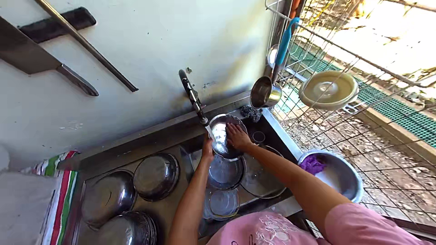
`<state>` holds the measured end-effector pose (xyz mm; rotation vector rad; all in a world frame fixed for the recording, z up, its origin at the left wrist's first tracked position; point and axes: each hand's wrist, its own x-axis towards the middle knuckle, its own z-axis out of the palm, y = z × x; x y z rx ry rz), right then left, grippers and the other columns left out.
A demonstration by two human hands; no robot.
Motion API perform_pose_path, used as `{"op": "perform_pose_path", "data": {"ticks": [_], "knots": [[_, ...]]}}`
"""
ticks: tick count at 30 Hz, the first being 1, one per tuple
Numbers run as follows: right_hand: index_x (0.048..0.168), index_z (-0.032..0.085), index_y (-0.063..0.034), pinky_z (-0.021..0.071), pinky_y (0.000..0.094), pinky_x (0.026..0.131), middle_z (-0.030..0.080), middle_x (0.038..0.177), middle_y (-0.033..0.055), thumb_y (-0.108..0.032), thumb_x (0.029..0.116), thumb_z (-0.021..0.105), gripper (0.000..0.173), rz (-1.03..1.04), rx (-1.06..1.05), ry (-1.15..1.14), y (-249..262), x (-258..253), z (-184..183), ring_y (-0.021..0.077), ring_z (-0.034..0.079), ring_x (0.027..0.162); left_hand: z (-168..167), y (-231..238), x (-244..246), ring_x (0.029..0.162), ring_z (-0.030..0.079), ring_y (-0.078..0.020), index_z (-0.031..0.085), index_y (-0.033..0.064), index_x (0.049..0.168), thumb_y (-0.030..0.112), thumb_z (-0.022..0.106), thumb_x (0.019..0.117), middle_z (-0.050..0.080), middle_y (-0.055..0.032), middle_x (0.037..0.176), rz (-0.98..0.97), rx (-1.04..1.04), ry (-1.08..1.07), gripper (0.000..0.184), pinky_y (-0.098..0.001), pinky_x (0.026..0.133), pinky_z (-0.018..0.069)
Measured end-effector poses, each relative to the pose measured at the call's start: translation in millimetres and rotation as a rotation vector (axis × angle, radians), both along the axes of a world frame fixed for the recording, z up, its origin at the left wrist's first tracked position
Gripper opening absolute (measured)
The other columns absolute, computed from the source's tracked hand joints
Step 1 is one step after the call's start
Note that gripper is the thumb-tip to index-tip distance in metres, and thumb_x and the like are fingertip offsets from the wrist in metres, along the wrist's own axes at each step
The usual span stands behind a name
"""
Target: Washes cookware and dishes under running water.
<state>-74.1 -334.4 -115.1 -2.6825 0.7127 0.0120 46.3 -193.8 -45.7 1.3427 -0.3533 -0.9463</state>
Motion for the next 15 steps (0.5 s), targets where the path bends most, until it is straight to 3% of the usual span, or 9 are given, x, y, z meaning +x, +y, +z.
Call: {"op": "perform_pose_path", "data": {"ticks": [3,5,7,9,10,13,15], "knots": [[0.158,0.026,0.0084,0.0093,0.0589,0.127,0.016,0.167,0.0303,-0.043,0.1066,0.045,0.075,-0.187,0.418,-0.009,46.4,-5.5,4.8,0.0430,0.015,0.157,-7.9,-10.5,3.6,0.141,0.043,-0.0249,0.029,0.0012,0.157,0.012,0.040,0.1065,0.036,-0.0211,0.158,0.022,-0.039,-0.109,0.053,-0.0428,0.115,0.0383],[0.153,0.038,0.0083,0.0208,0.0522,0.127,0.031,0.163,0.0286,-0.034,0.1123,0.034,0.059,-0.330,0.798,-0.220,88.9,1.6,32.1,0.0383,0.028,0.154,-11.2,-18.3,-5.6,0.142,0.043,-0.0257,0.036,-0.0030,0.154,0.010,0.049,0.1047,0.040,-0.0223,0.157,0.007,-0.017,-0.194,0.052,-0.0412,0.117,0.0371],[0.145,0.048,0.0106,0.0340,0.0469,0.119,0.053,0.146,0.0302,-0.026,0.1139,0.026,0.052,-0.409,0.944,-0.491,120.8,5.1,58.8,0.0346,0.050,0.139,-5.0,-22.6,-10.5,0.141,0.045,-0.0251,0.041,-0.0072,0.149,0.005,0.052,0.1024,0.045,-0.0238,0.153,-0.027,-0.024,-0.260,0.049,-0.0383,0.117,0.0363],[0.151,0.043,0.0082,0.0408,0.0491,0.116,0.058,0.142,0.0277,-0.022,0.1105,0.034,0.051,-0.246,0.739,-0.512,127.5,-6.7,41.1,0.0354,0.057,0.133,0.3,-24.6,-4.8,0.141,0.046,-0.0246,0.044,-0.0035,0.149,0.007,0.051,0.1036,0.047,-0.0210,0.153,-0.068,-0.008,-0.289,0.048,-0.0399,0.117,0.0363],[0.152,0.042,0.0065,0.0398,0.0495,0.117,0.056,0.147,0.0242,-0.022,0.1087,0.041,0.052,-0.144,0.600,-0.410,122.3,-17.8,26.4,0.0347,0.055,0.137,3.4,-24.6,0.7,0.141,0.045,-0.0250,0.044,0.0007,0.151,0.011,0.051,0.1051,0.047,-0.0185,0.154,-0.088,0.022,-0.290,0.047,-0.0427,0.117,0.0368],[0.146,0.052,0.0022,0.0265,0.0517,0.125,0.048,0.155,0.0209,-0.007,0.1031,0.047,0.045,0.028,0.296,-0.138,88.9,-46.2,-14.1,0.0359,0.041,0.148,15.1,-25.0,18.4,0.140,0.047,-0.0258,0.046,0.0067,0.152,0.018,0.051,0.1071,0.048,-0.0153,0.153,-0.110,0.115,-0.250,0.046,-0.0468,0.114,0.0389],[0.141,0.057,0.0034,0.0256,0.0540,0.124,0.053,0.150,0.0233,-0.002,0.1026,0.046,0.040,0.020,0.305,-0.060,80.1,-46.3,-1.0,0.0389,0.043,0.146,18.4,-25.5,17.7,0.135,0.050,-0.0275,0.049,0.0028,0.147,0.017,0.050,0.1078,0.052,-0.0189,0.148,-0.030,0.160,-0.206,0.042,-0.0468,0.111,0.0402]]}}
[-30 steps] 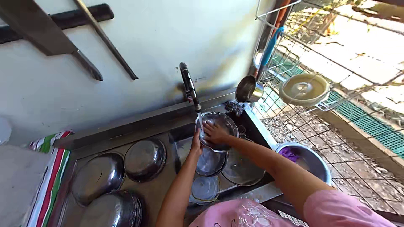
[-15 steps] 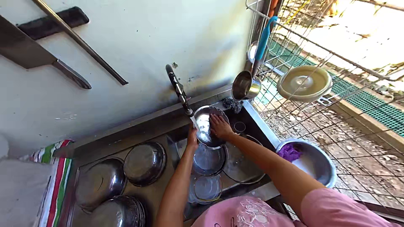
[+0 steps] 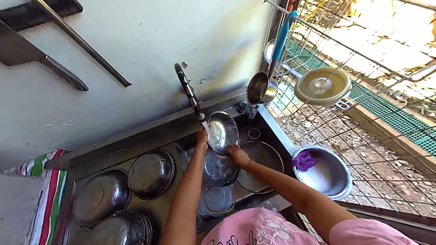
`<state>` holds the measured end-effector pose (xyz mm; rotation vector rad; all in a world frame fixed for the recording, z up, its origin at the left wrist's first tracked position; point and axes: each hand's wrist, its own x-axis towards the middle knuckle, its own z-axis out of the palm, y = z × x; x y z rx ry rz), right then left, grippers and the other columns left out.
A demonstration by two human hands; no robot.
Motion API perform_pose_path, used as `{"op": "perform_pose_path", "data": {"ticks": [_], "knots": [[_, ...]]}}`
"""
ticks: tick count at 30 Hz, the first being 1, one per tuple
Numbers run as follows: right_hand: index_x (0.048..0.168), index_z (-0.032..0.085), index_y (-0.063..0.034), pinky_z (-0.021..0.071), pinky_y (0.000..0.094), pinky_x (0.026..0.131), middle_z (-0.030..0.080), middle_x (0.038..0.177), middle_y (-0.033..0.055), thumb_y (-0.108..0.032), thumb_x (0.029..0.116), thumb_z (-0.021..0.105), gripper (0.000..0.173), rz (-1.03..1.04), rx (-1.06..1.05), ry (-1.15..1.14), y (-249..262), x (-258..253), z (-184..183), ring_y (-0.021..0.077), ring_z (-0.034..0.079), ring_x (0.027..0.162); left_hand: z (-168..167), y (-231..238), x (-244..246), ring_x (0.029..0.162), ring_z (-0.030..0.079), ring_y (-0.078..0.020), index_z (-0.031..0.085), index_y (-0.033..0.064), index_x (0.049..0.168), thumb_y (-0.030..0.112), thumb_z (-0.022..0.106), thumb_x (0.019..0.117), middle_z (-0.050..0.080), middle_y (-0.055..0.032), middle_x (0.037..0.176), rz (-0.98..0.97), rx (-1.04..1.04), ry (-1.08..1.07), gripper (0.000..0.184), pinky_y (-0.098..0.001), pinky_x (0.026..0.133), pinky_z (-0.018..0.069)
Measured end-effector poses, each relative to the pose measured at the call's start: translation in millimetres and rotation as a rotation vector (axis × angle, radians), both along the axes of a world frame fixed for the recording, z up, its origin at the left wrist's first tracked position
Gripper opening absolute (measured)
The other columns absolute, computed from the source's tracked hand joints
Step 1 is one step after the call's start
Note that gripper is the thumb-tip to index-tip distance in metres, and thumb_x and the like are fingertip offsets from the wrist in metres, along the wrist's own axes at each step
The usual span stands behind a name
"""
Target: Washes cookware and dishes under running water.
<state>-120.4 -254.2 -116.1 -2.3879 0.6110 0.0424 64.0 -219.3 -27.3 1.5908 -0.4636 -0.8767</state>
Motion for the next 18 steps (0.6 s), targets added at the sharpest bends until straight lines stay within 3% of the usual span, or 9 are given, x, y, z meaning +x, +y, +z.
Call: {"op": "perform_pose_path", "data": {"ticks": [2,4,7,10,14,16,18], "knots": [[0.144,0.055,0.0015,0.0393,0.0571,0.115,0.061,0.138,0.0261,-0.007,0.1049,0.044,0.041,-0.026,0.102,0.017,14.5,13.9,36.6,0.0427,0.055,0.134,-5.0,-1.8,-5.1,0.132,0.052,-0.0290,0.049,0.0002,0.145,0.019,0.047,0.1091,0.053,-0.0219,0.144,0.059,0.003,0.026,0.040,-0.0472,0.109,0.0418],[0.144,0.053,0.0033,0.0463,0.0604,0.105,0.067,0.125,0.0291,-0.014,0.1074,0.042,0.042,-0.071,0.186,-0.060,30.3,21.8,53.4,0.0455,0.064,0.119,-3.8,-2.8,-9.4,0.136,0.049,-0.0305,0.047,0.0033,0.149,0.019,0.048,0.1087,0.050,-0.0214,0.148,0.027,0.040,0.040,0.043,-0.0491,0.112,0.0395],[0.127,0.065,0.0084,0.0531,0.0608,0.092,0.073,0.104,0.0293,-0.014,0.1053,0.049,0.035,-0.210,0.135,-0.305,38.5,14.2,52.6,0.0452,0.071,0.099,9.2,0.9,-12.4,0.135,0.049,-0.0333,0.045,0.0048,0.151,0.024,0.055,0.1061,0.051,-0.0227,0.147,-0.022,0.103,0.021,0.050,-0.0518,0.110,0.0403],[0.109,0.071,0.0117,0.0574,0.0470,0.085,0.073,0.092,0.0235,-0.011,0.1018,0.056,0.028,-0.404,0.149,-0.592,28.2,11.5,75.7,0.0309,0.073,0.087,16.5,1.5,-23.8,0.137,0.048,-0.0353,0.047,0.0019,0.150,0.037,0.055,0.1057,0.052,-0.0229,0.147,0.009,0.015,-0.134,0.057,-0.0536,0.113,0.0380],[0.092,0.068,0.0039,0.0566,0.0355,0.067,0.065,0.072,0.0066,-0.019,0.1052,0.052,0.031,-0.804,0.525,-0.826,7.9,4.4,108.0,0.0127,0.063,0.066,4.5,6.3,-29.1,0.141,0.044,-0.0378,0.041,0.0057,0.154,0.042,0.050,0.1064,0.045,-0.0221,0.154,0.076,-0.049,-0.263,0.061,-0.0555,0.114,0.0361],[0.092,0.065,0.0007,0.0570,0.0353,0.066,0.064,0.073,0.0043,-0.025,0.1090,0.047,0.036,-0.984,0.720,-0.938,0.3,0.9,116.9,0.0123,0.063,0.066,-9.6,14.9,-19.6,0.142,0.043,-0.0375,0.034,0.0068,0.158,0.038,0.044,0.1093,0.043,-0.0232,0.156,0.084,-0.056,-0.152,0.059,-0.0558,0.115,0.0355],[0.108,0.065,0.0005,0.0594,0.0385,0.078,0.069,0.090,0.0092,-0.032,0.1116,0.041,0.041,-1.111,0.871,-1.009,-6.9,-2.2,115.3,0.0165,0.069,0.083,-13.7,29.9,-12.8,0.137,0.048,-0.0322,0.040,0.0088,0.154,0.048,0.036,0.1096,0.049,-0.0204,0.150,0.063,-0.046,0.057,0.060,-0.0533,0.111,0.0406]]}}
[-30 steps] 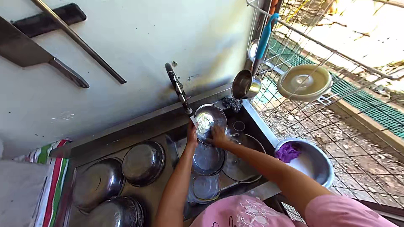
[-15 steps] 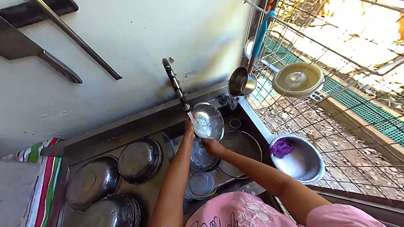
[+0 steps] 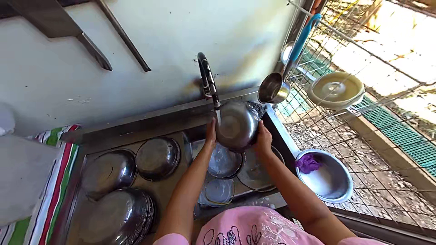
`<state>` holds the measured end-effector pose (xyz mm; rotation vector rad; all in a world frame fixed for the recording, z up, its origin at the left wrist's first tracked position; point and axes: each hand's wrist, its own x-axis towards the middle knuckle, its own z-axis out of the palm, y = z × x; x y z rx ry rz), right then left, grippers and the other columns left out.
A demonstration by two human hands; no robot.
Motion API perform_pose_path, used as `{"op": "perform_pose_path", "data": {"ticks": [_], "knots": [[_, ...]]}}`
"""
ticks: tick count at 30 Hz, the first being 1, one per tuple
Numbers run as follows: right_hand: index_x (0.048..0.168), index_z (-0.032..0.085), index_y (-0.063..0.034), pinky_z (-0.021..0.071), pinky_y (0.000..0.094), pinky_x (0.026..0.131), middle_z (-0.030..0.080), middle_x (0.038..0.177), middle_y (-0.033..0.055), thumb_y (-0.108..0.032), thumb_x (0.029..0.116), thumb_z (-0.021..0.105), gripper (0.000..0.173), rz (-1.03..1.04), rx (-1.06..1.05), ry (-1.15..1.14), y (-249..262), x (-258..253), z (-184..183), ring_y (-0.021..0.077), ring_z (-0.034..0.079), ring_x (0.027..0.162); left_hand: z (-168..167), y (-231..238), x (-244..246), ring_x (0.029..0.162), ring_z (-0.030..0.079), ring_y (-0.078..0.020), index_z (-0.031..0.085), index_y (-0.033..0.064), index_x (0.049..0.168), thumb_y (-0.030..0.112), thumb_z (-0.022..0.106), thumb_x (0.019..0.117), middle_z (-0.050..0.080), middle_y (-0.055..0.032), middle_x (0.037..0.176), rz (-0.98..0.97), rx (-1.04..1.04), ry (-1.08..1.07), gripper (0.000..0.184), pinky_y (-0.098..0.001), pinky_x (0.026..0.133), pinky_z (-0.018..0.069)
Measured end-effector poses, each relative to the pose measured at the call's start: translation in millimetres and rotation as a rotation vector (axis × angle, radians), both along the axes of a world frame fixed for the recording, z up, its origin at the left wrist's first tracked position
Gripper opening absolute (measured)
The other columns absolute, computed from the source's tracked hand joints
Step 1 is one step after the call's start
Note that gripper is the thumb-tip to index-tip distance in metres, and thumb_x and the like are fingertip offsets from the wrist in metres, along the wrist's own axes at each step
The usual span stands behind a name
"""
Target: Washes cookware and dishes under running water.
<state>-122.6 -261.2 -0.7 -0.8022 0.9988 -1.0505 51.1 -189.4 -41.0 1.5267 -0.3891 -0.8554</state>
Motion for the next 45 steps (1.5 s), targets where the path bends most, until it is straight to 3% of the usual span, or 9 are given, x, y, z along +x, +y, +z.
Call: {"op": "perform_pose_path", "data": {"ticks": [5,7,11,14,25,33,37,40,45], "knots": [[0.130,0.058,0.0044,0.0575,0.0432,0.088,0.068,0.115,0.0198,-0.040,0.1132,0.030,0.055,0.140,0.163,0.132,12.2,12.3,-73.4,0.0238,0.068,0.101,32.1,44.7,13.5,0.115,0.061,-0.0286,0.056,0.0020,0.139,0.029,0.055,0.1064,0.062,-0.0214,0.129,0.095,0.002,0.056,0.043,-0.0475,0.097,0.0504],[0.130,0.056,0.0103,0.0565,0.0438,0.083,0.066,0.111,0.0250,-0.026,0.1138,0.029,0.048,0.474,0.086,0.427,46.1,19.4,-108.1,0.0279,0.067,0.093,49.6,70.3,23.6,0.115,0.061,-0.0295,0.049,0.0037,0.146,0.018,0.064,0.1008,0.060,-0.0222,0.132,0.113,0.002,-0.053,0.050,-0.0469,0.097,0.0508],[0.148,0.050,0.0010,0.0375,0.0656,0.114,0.055,0.144,0.0284,-0.035,0.1019,0.062,0.060,1.403,-0.422,0.996,95.1,19.3,-170.0,0.0453,0.053,0.135,86.0,156.6,55.5,0.119,0.061,-0.0300,0.048,0.0058,0.148,0.013,0.069,0.0968,0.058,-0.0209,0.139,0.169,0.050,-0.285,0.056,-0.0472,0.098,0.0529],[0.138,0.062,-0.0060,0.0350,0.0707,0.110,0.061,0.137,0.0275,-0.030,0.1077,0.050,0.041,1.699,-0.609,1.318,111.5,14.5,-168.5,0.0486,0.054,0.132,106.9,252.2,85.3,0.117,0.061,-0.0229,0.052,0.0067,0.146,0.014,0.063,0.1004,0.059,-0.0161,0.139,0.365,0.111,-0.331,0.047,-0.0427,0.097,0.0520],[0.129,0.063,0.0090,0.0439,0.0603,0.107,0.065,0.122,0.0330,-0.013,0.1077,0.046,0.035,1.334,-0.754,0.962,47.2,47.3,-65.2,0.0470,0.062,0.119,37.8,503.5,102.7,0.136,0.048,-0.0302,0.041,-0.0021,0.150,0.035,0.054,0.1048,0.045,-0.0241,0.152,0.839,0.389,-0.190,0.060,-0.0491,0.112,0.0391],[0.123,0.066,0.0060,0.0473,0.0609,0.100,0.067,0.116,0.0304,-0.028,0.1069,0.056,0.040,0.952,-0.456,0.874,-15.8,101.9,-13.4,0.0431,0.064,0.110,-18.3,531.4,111.4,0.140,0.045,-0.0338,0.043,-0.0007,0.150,0.039,0.057,0.1033,0.046,-0.0254,0.152,0.831,0.475,-0.232,0.063,-0.0517,0.115,0.0358],[0.121,0.066,0.0066,0.0469,0.0565,0.097,0.066,0.116,0.0288,-0.022,0.1074,0.055,0.033,0.942,-0.430,0.801,-25.1,90.5,17.5,0.0376,0.063,0.106,8.6,520.0,115.9,0.146,0.027,-0.0548,0.038,-0.0070,0.152,0.046,0.072,0.0911,0.031,-0.0396,0.155,0.806,0.712,-0.673,0.087,-0.0644,0.120,0.0222],[0.112,0.068,0.0060,0.0514,0.0418,0.086,0.067,0.100,0.0175,-0.021,0.1076,0.054,0.031,0.959,-0.418,0.679,-44.2,66.1,21.5,0.0202,0.061,0.088,53.9,449.1,97.5,0.144,0.027,-0.0584,0.041,-0.0129,0.147,0.034,0.067,0.0963,0.033,-0.0434,0.151,0.658,0.535,-0.843,0.074,-0.0644,0.120,0.0207],[0.107,0.066,0.0008,0.0515,0.0304,0.072,0.060,0.083,0.0032,-0.022,0.1074,0.053,0.027,0.910,-0.259,0.556,-69.9,38.3,19.6,0.0084,0.056,0.071,67.7,263.7,39.7,0.137,0.052,-0.0337,0.039,-0.0106,0.149,0.014,0.060,0.0979,0.045,-0.0283,0.152,0.064,0.038,-0.511,0.060,-0.0422,0.111,0.0457]]}}
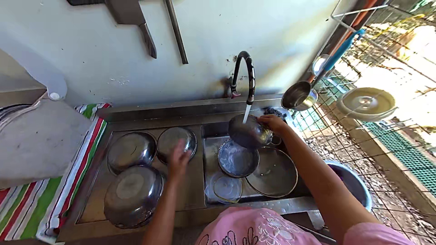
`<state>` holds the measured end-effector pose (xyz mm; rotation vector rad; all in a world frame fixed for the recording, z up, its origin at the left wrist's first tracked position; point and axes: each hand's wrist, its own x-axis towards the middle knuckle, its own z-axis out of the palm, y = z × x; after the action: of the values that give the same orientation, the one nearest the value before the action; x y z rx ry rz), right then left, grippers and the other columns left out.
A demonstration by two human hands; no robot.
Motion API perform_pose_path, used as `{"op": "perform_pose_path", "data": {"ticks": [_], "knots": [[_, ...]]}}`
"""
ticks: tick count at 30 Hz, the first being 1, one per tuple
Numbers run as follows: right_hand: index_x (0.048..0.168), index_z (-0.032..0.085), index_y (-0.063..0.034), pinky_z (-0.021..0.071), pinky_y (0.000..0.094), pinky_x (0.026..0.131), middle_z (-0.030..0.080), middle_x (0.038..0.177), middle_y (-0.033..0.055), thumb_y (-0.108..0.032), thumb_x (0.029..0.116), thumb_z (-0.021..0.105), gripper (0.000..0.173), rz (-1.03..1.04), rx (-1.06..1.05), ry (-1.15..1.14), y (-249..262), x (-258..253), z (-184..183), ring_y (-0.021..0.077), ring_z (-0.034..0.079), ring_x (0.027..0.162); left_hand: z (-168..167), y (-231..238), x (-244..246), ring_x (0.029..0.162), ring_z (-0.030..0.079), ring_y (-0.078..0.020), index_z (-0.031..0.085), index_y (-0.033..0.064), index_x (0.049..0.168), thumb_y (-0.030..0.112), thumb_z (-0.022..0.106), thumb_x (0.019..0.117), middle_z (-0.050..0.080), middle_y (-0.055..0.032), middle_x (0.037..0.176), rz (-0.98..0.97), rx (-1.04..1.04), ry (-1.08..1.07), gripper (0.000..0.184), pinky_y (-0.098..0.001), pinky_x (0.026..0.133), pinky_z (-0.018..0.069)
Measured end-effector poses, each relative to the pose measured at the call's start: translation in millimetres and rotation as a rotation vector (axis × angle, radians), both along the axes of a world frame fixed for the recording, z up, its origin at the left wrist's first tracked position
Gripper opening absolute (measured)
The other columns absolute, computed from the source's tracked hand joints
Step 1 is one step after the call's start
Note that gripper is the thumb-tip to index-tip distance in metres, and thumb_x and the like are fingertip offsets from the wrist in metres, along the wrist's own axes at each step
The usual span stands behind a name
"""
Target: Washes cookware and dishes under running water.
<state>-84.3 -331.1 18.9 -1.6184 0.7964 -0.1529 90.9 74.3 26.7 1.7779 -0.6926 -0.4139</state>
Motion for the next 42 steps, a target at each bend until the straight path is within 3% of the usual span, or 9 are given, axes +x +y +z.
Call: {"op": "perform_pose_path", "data": {"ticks": [4,9,12,16,22,28,32,37,42], "knots": [[0.124,0.060,0.0047,0.0553,0.0373,0.081,0.066,0.102,0.0126,-0.017,0.1075,0.050,0.029,-0.159,0.206,-0.057,26.9,12.1,6.4,0.0166,0.064,0.086,-22.1,-131.6,-52.3,0.148,0.038,-0.0314,0.023,-0.0001,0.160,0.023,0.057,0.0986,0.025,-0.0216,0.166,-0.454,-0.119,0.297,0.074,-0.0458,0.115,0.0413],[0.128,0.058,0.0033,0.0547,0.0374,0.080,0.067,0.105,0.0117,-0.010,0.1070,0.039,0.032,-0.035,0.304,-0.200,115.6,35.4,-22.1,0.0163,0.064,0.089,-59.5,-218.6,-71.4,0.139,0.044,-0.0341,0.009,0.0164,0.165,0.034,0.045,0.1086,0.030,-0.0216,0.162,-0.118,-0.152,0.666,0.069,-0.0551,0.104,0.0456],[0.152,0.042,0.0033,0.0341,0.0400,0.120,0.046,0.156,0.0184,-0.010,0.1071,0.044,0.047,0.355,-0.151,-0.122,95.4,34.7,-66.4,0.0227,0.045,0.144,-73.9,-228.4,-74.7,0.129,0.050,-0.0275,0.016,0.0092,0.162,0.032,0.032,0.1124,0.043,-0.0219,0.151,0.011,-0.180,0.787,0.057,-0.0454,0.104,0.0454],[0.163,0.026,-0.0063,0.0063,0.0612,0.126,0.017,0.172,0.0135,-0.048,0.1076,0.038,0.070,0.557,-0.896,0.243,22.8,11.9,-114.0,0.0340,0.012,0.159,-71.7,-228.6,-77.8,0.141,0.044,-0.0264,0.016,0.0109,0.163,0.031,0.026,0.1134,0.035,-0.0190,0.160,0.010,-0.178,0.809,0.054,-0.0448,0.113,0.0409],[0.153,0.041,0.0052,0.0183,0.0586,0.125,0.026,0.165,0.0291,-0.026,0.1060,0.051,0.057,0.504,-0.442,0.073,72.3,-2.4,-122.3,0.0451,0.022,0.155,-76.0,-240.1,-61.2,0.150,0.031,-0.0241,0.018,0.0046,0.162,0.021,0.031,0.1123,0.023,-0.0190,0.166,0.016,-0.182,0.625,0.054,-0.0410,0.121,0.0286],[0.162,0.027,-0.0039,0.0073,0.0583,0.127,0.018,0.171,0.0133,-0.042,0.1090,0.032,0.065,0.430,-0.927,0.171,17.9,22.7,-139.3,0.0311,0.012,0.160,-68.5,-247.0,-69.2,0.148,0.034,-0.0239,0.018,0.0061,0.162,0.024,0.031,0.1126,0.026,-0.0182,0.165,-0.037,-0.123,0.620,0.054,-0.0424,0.120,0.0316],[0.155,0.037,0.0055,0.0129,0.0604,0.126,0.023,0.167,0.0263,-0.035,0.1060,0.049,0.065,0.375,-0.539,0.289,44.1,9.9,-145.7,0.0412,0.019,0.156,-63.4,-262.0,-51.4,0.148,0.036,-0.0275,0.029,-0.0008,0.158,0.013,0.038,0.1092,0.032,-0.0226,0.162,-0.034,-0.095,0.415,0.051,-0.0427,0.120,0.0307],[0.141,0.051,0.0124,0.0449,0.0513,0.108,0.065,0.125,0.0321,-0.023,0.1100,0.035,0.050,0.065,-0.150,-0.173,125.5,8.9,-91.1,0.0393,0.063,0.121,-61.7,-292.7,-41.1,0.136,0.051,-0.0373,0.044,0.0023,0.152,0.024,0.052,0.1081,0.055,-0.0259,0.144,0.047,0.166,0.259,0.050,-0.0525,0.113,0.0385],[0.115,0.062,0.0162,0.0562,0.0376,0.088,0.070,0.096,0.0212,-0.007,0.1071,0.043,0.031,-0.424,-0.147,-0.397,103.7,9.2,-59.7,0.0220,0.069,0.090,-42.4,-295.7,-57.3,0.147,0.034,-0.0440,0.054,0.0065,0.147,0.035,0.067,0.0985,0.035,-0.0281,0.158,-0.156,0.178,-0.098,0.058,-0.0581,0.118,0.0308]]}}
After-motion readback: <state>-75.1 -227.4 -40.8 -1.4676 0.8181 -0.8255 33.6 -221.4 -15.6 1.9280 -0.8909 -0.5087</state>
